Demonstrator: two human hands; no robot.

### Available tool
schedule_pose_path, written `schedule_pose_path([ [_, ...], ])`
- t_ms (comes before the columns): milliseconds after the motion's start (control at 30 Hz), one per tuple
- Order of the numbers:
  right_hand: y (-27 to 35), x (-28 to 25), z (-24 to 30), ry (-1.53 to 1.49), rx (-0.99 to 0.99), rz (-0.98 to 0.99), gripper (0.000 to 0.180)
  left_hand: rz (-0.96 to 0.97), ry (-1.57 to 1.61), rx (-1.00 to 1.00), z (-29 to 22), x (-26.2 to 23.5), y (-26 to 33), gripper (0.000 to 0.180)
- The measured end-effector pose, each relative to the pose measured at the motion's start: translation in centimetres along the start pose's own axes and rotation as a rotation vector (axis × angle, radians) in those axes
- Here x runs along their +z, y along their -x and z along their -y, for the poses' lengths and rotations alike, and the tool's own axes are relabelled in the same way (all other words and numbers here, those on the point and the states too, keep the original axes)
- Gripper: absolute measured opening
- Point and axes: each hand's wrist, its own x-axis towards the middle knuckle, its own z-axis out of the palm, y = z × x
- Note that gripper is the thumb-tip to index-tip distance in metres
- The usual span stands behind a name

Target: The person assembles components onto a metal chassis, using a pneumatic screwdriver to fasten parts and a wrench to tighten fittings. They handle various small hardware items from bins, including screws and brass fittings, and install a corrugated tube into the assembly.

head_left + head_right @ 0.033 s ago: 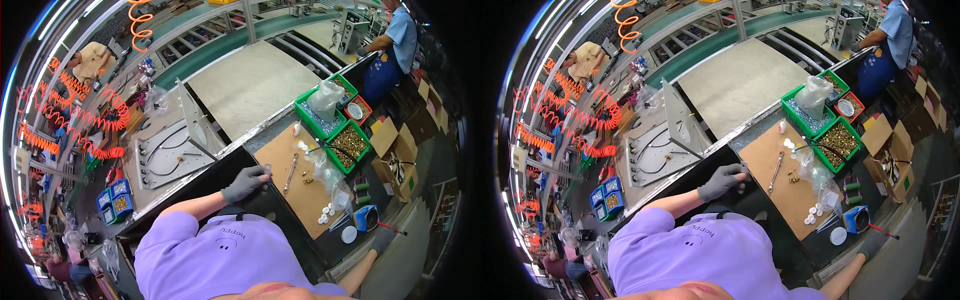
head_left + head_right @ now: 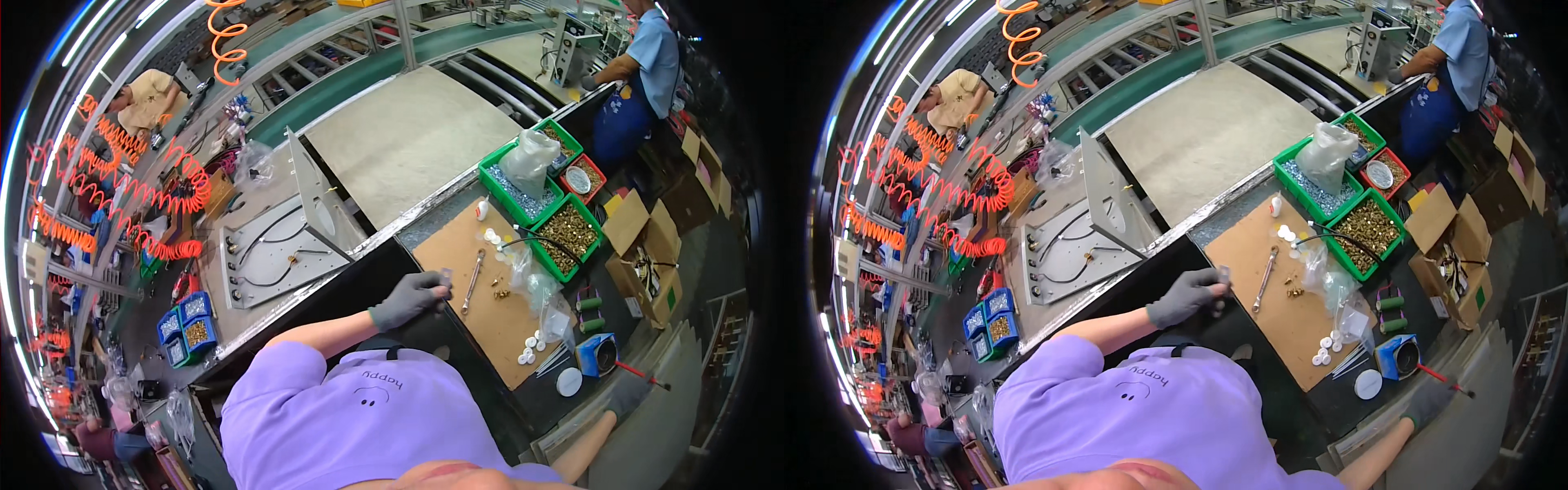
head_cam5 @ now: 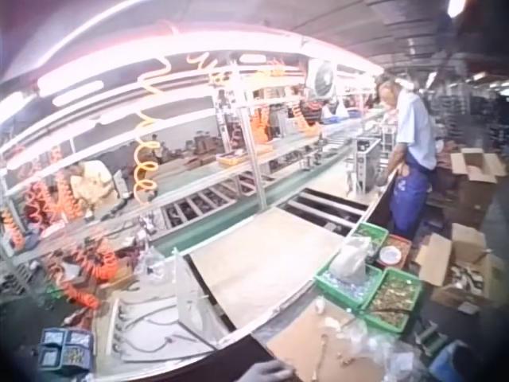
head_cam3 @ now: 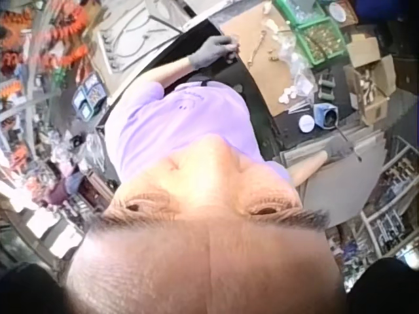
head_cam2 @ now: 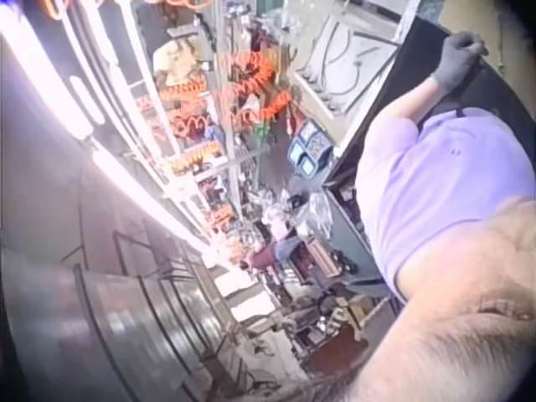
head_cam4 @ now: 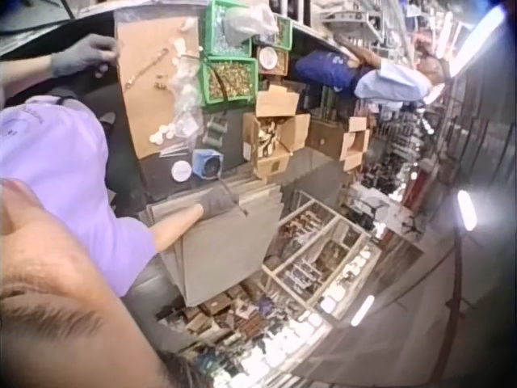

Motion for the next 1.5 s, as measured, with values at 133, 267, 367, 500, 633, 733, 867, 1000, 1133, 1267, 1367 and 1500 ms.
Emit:
schedule_pose_path([
  [133, 1.2, -10.9, 1.3, -0.354, 0.075, -0.214, 0.056, 0.111, 0.011, -0.029, 1.8, 4.8, -4.1, 0.018],
  [267, 4.8, -14.2, 1.1, -0.258, -0.065, -0.367, 0.049, 0.241, -0.063, -0.059, 3.6, 9.8, -7.1, 0.019],
  [367, 7.0, -13.2, 3.6, -1.227, 0.263, -0.141, 0.040, 0.261, -0.072, -0.115, 5.6, 11.2, -7.8, 0.020],
  [500, 8.7, -15.1, 9.4, -1.267, 0.361, -0.079, 0.042, 0.288, -0.071, -0.170, 6.0, 11.1, -7.5, 0.021],
  [633, 10.1, -10.8, 7.7, -1.067, 0.459, -0.112, 0.031, 0.305, -0.189, -0.167, 6.8, 10.9, -7.8, 0.020],
  [733, 10.0, -7.7, 7.9, -1.061, 0.456, -0.050, 0.025, 0.276, -0.158, -0.184, 7.1, 10.3, -7.8, 0.017],
  [867, 8.8, -2.5, 7.7, -0.919, 0.371, -0.125, 0.016, 0.244, -0.129, -0.197, 6.9, 10.0, -7.4, 0.013],
  [1000, 7.5, -1.0, 9.0, -0.726, 0.309, -0.177, 0.013, 0.187, -0.102, -0.197, 6.8, 9.1, -6.8, 0.012],
  [1133, 6.8, 1.8, 7.5, -0.593, 0.232, -0.190, 0.014, 0.139, -0.062, -0.203, 7.6, 8.0, -6.9, 0.012],
  [1267, 6.5, 2.2, 7.3, -0.547, 0.226, -0.227, 0.011, 0.128, -0.010, -0.227, 7.9, 7.7, -7.0, 0.013],
  [1367, 6.8, 2.2, 6.9, -0.675, 0.187, -0.299, 0.012, 0.155, -0.021, -0.237, 7.5, 8.6, -7.3, 0.015],
  [1500, 7.9, -0.3, 7.7, -0.871, 0.248, -0.323, 0.015, 0.207, -0.092, -0.198, 6.2, 10.6, -8.1, 0.018],
])
